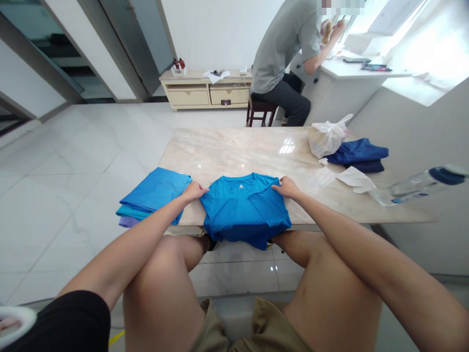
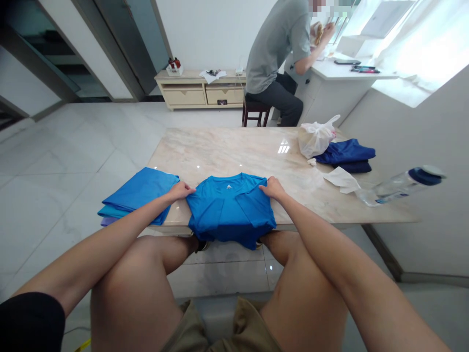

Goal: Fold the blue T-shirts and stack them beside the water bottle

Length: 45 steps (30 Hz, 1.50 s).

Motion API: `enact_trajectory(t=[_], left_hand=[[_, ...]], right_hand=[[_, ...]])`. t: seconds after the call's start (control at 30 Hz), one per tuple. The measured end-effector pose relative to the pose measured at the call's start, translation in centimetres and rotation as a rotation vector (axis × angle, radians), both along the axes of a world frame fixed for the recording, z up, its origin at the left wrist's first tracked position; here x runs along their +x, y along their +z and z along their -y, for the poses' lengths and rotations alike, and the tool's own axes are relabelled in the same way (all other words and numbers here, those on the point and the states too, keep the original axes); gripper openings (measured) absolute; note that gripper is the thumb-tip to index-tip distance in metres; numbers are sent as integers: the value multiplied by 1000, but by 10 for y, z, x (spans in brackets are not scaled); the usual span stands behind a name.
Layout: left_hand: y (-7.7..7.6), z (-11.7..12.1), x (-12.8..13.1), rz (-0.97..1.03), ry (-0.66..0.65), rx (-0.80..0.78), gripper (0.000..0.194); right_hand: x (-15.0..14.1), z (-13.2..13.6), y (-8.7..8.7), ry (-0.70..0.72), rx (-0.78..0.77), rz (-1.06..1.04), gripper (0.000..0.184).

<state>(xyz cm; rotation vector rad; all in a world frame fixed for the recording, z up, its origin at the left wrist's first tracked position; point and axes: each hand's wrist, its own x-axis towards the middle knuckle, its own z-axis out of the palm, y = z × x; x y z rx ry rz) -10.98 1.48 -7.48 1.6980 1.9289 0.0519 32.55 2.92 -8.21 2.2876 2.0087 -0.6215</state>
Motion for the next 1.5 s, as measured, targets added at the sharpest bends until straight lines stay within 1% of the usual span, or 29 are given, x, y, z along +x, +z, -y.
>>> enact_trajectory(t=[0.07,0.13,0.2,0.23,0.33,0.43,0.5,0.6,0.63,0.7,0.8,0.9,1.0,1.07,1.13,1.2,1.3,1.4,1.5], left_hand=[[-1,-1,-1,9,-48,6,34],[-2,-3,0,-31,-89,8,27],[-3,-6,2,-76,-115,5,21],[-3,-6,3,-91,-122,3,19],[-6,-4,6,-110,-134,0,21],[-8,-1,10,-149,-142,9,31],[-9,-1,13,-169,-141,23,33],[-8,-2,15,-152,-146,22,31],[-8,-3,14,-138,-150,14,30],[-8,-4,13,-112,-157,1,29],[-8,-3,13,-96,-164,-7,33],[-6,1,16,-105,-150,4,49],[-2,4,22,-132,-125,7,67],[0,7,27,-144,-127,14,69],[2,8,32,-135,-120,40,63],[3,7,37,-108,-87,65,54],[2,2,43,-82,-10,67,44],[0,-5,48,-64,11,25,32],[-1,-13,50,-35,30,14,20]], right_hand=[[-3,1,1,-32,19,28,59],[-9,4,5,11,127,91,58],[-21,8,8,152,234,118,53],[-29,10,10,241,253,101,48],[-64,19,12,486,200,-20,35],[-108,32,13,654,126,-110,37],[-135,41,14,686,73,-111,46],[-166,52,19,677,-36,-69,57],[-174,54,20,668,-67,-52,58],[-183,55,24,643,-103,-12,54],[-187,52,29,628,-158,8,36],[-181,45,35,644,-235,-77,18],[-173,39,39,649,-267,-177,11],[-168,37,40,634,-286,-236,11],[-163,37,42,593,-305,-299,18],[-159,38,45,547,-320,-358,25],[-148,42,53,503,-358,-417,26],[-132,48,63,486,-436,-476,23],[-116,53,71,455,-517,-515,33]])
